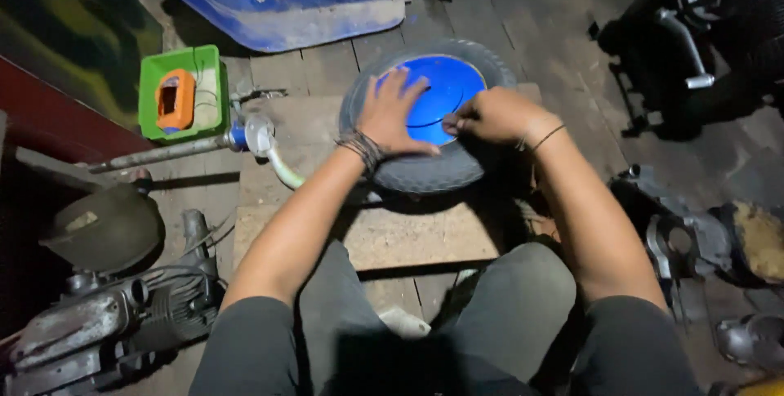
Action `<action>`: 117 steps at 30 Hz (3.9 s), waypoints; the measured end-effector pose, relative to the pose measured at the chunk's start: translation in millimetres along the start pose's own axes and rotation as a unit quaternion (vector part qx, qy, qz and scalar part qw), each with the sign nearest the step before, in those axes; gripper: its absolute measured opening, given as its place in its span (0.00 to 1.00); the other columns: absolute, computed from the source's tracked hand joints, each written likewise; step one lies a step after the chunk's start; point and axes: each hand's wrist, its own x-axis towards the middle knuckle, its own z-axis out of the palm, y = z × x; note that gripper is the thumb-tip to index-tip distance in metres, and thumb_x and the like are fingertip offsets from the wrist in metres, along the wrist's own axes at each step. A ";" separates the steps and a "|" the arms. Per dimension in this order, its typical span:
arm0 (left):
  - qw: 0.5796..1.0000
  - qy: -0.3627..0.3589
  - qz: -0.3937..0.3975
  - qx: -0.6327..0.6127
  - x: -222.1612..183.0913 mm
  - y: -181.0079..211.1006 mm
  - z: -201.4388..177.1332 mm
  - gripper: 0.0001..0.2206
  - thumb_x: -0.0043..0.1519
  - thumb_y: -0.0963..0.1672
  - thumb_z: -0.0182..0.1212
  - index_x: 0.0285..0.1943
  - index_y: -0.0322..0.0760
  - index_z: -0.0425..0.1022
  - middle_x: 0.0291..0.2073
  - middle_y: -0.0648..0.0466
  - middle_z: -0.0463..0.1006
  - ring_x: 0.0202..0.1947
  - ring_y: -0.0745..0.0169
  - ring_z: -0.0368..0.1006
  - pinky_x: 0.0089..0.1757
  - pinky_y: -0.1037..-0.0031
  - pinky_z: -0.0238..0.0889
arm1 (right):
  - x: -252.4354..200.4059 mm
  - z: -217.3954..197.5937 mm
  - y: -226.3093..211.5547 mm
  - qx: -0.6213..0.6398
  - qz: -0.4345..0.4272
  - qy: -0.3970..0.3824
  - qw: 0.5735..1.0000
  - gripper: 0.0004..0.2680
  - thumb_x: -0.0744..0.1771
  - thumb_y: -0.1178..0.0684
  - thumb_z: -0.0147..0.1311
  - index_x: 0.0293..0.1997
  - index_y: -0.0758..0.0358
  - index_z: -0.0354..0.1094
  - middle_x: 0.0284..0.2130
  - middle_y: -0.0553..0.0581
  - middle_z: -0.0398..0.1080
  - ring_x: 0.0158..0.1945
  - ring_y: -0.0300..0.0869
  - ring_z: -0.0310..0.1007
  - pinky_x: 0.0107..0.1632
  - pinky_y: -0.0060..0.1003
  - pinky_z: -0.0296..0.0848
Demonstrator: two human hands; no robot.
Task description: The person is cleaning a blue wheel cover and a small tire using a cloth in a workshop environment.
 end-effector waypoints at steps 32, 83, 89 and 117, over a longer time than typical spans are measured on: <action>0.971 0.054 -0.218 0.085 -17.8 -103.5 -23.2 0.51 0.49 0.62 0.73 0.80 0.39 0.56 0.74 0.29 0.53 0.77 0.30 0.41 0.66 0.32 0.24 | 24.1 21.1 74.1 -0.111 0.106 0.164 0.974 0.14 0.67 0.42 0.58 0.43 0.64 0.81 0.34 0.68 0.80 0.42 0.65 0.81 0.44 0.57 0.79; 0.975 0.057 -0.205 0.071 -13.1 -111.3 -7.3 0.45 0.52 0.61 0.74 0.76 0.46 0.60 0.71 0.36 0.58 0.75 0.35 0.46 0.66 0.33 0.30 | 46.3 29.8 66.4 -0.113 0.066 0.199 0.971 0.17 0.64 0.42 0.63 0.58 0.50 0.74 0.39 0.67 0.79 0.45 0.68 0.80 0.46 0.61 0.78; 0.988 0.090 -0.127 -0.024 -3.1 -31.5 -21.6 0.43 0.52 0.63 0.72 0.74 0.48 0.63 0.69 0.41 0.60 0.74 0.36 0.49 0.67 0.34 0.34 | 54.6 40.2 73.8 -0.120 0.062 0.190 0.972 0.17 0.64 0.42 0.61 0.59 0.45 0.73 0.39 0.64 0.80 0.45 0.65 0.80 0.47 0.61 0.79; 0.995 0.055 -0.084 -0.019 12.3 21.0 -22.1 0.43 0.55 0.69 0.54 0.74 0.48 0.62 0.71 0.39 0.60 0.73 0.33 0.48 0.66 0.35 0.33 | 47.3 33.6 67.5 -0.151 0.098 0.222 0.958 0.16 0.65 0.35 0.61 0.46 0.55 0.71 0.36 0.71 0.77 0.38 0.71 0.78 0.37 0.62 0.76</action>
